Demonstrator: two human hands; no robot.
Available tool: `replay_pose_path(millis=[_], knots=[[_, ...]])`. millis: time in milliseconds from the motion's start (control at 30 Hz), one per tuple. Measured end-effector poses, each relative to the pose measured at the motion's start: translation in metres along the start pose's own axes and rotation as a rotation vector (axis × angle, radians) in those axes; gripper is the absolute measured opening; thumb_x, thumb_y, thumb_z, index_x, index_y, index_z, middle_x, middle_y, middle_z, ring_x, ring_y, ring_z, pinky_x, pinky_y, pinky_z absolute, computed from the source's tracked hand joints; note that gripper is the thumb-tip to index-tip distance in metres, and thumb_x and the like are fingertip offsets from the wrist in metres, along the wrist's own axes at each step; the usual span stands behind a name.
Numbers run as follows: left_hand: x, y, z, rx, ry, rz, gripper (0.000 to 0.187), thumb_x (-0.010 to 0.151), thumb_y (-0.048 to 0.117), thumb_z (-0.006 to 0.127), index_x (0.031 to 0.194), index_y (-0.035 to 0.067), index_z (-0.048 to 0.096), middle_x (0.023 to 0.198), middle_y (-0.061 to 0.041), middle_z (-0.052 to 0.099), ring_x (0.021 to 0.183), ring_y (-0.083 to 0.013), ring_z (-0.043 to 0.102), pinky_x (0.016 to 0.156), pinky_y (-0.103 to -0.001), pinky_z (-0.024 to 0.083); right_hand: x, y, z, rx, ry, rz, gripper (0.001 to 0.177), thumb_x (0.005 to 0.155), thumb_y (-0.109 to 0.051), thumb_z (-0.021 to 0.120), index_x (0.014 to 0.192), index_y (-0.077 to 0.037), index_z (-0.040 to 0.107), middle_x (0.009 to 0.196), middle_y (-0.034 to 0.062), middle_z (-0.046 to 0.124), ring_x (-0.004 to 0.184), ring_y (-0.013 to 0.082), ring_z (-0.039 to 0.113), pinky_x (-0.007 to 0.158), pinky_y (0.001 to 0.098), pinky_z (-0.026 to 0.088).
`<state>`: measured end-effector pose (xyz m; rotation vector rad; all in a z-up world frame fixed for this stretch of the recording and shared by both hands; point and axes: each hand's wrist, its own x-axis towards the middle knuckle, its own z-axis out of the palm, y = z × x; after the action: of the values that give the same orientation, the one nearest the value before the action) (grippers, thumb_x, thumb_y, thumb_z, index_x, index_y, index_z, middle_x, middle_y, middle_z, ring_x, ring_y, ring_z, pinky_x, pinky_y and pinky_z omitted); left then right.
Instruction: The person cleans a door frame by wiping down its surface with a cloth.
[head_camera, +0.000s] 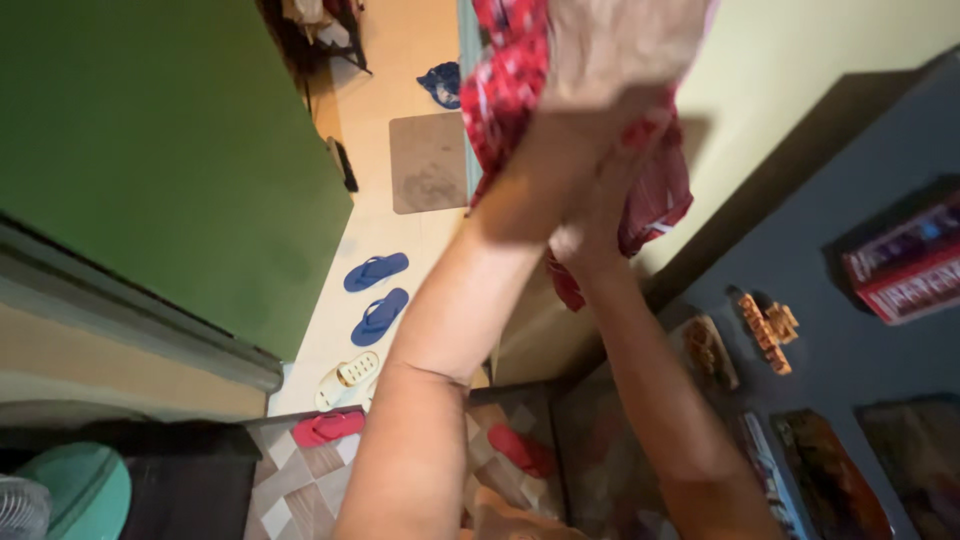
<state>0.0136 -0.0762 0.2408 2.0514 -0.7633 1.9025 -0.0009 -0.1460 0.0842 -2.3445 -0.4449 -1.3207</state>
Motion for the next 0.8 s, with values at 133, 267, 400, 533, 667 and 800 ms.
replay_pose_path(millis=[133,267,400,533,667,800], knots=[[-0.011,0.015,-0.018,-0.008,-0.13,-0.079,0.036,0.092,0.016,0.064,0.128,0.017,0.058,0.115,-0.005,0.06,0.111,-0.0269,0.058,0.101,-0.046,0.041,-0.044,0.005,0.022,-0.036,-0.073,0.01,0.071,0.096,-0.032,0.067,0.152,0.003,0.042,0.157,0.0286,0.037,0.149,0.0547,0.027,0.126,0.0645,0.015],[-0.028,0.015,-0.032,-0.011,-0.208,-0.115,0.041,0.094,0.019,0.064,0.134,0.017,0.055,0.123,-0.007,0.059,0.121,-0.0274,0.057,0.11,-0.048,0.039,-0.077,0.001,0.028,-0.051,-0.137,0.012,0.068,0.095,-0.034,0.066,0.15,0.001,0.046,0.154,0.0267,0.041,0.147,0.0534,0.031,0.124,0.0655,0.016],[-0.046,0.013,-0.033,-0.034,-0.06,-0.063,0.045,0.092,0.02,0.064,0.135,0.016,0.053,0.13,-0.009,0.058,0.126,-0.0298,0.055,0.115,-0.049,0.035,-0.079,-0.001,0.016,-0.091,-0.18,-0.036,0.066,0.093,-0.036,0.065,0.147,-0.001,0.05,0.152,0.0248,0.045,0.144,0.0521,0.034,0.121,0.0665,0.016],[-0.061,0.019,-0.027,-0.07,-0.245,-0.14,0.047,0.096,0.016,0.062,0.143,0.02,0.054,0.138,-0.008,0.057,0.137,-0.0288,0.05,0.123,-0.05,0.03,-0.075,-0.009,-0.006,0.096,-0.185,-0.066,0.064,0.092,-0.038,0.064,0.145,-0.003,0.053,0.149,0.0229,0.049,0.141,0.0508,0.037,0.118,0.0675,0.017],[-0.115,0.016,-0.034,-0.152,-0.425,-0.045,0.048,0.101,0.013,0.062,0.148,0.02,0.053,0.141,-0.008,0.058,0.137,-0.0299,0.046,0.126,-0.055,0.024,-0.097,-0.02,-0.019,0.263,-0.173,-0.056,0.049,0.091,-0.014,0.062,0.138,0.0,0.057,0.143,0.0297,0.053,0.137,0.0529,0.041,0.118,0.0643,0.027],[-0.177,0.016,-0.05,-0.266,-0.296,-0.02,0.054,0.09,0.016,0.063,0.144,0.022,0.055,0.143,-0.007,0.058,0.144,-0.0271,0.045,0.124,-0.055,0.021,-0.136,-0.032,-0.014,0.261,-0.147,0.017,0.049,0.085,-0.007,0.062,0.133,0.003,0.056,0.131,0.0297,0.055,0.125,0.0518,0.046,0.109,0.06,0.035]])
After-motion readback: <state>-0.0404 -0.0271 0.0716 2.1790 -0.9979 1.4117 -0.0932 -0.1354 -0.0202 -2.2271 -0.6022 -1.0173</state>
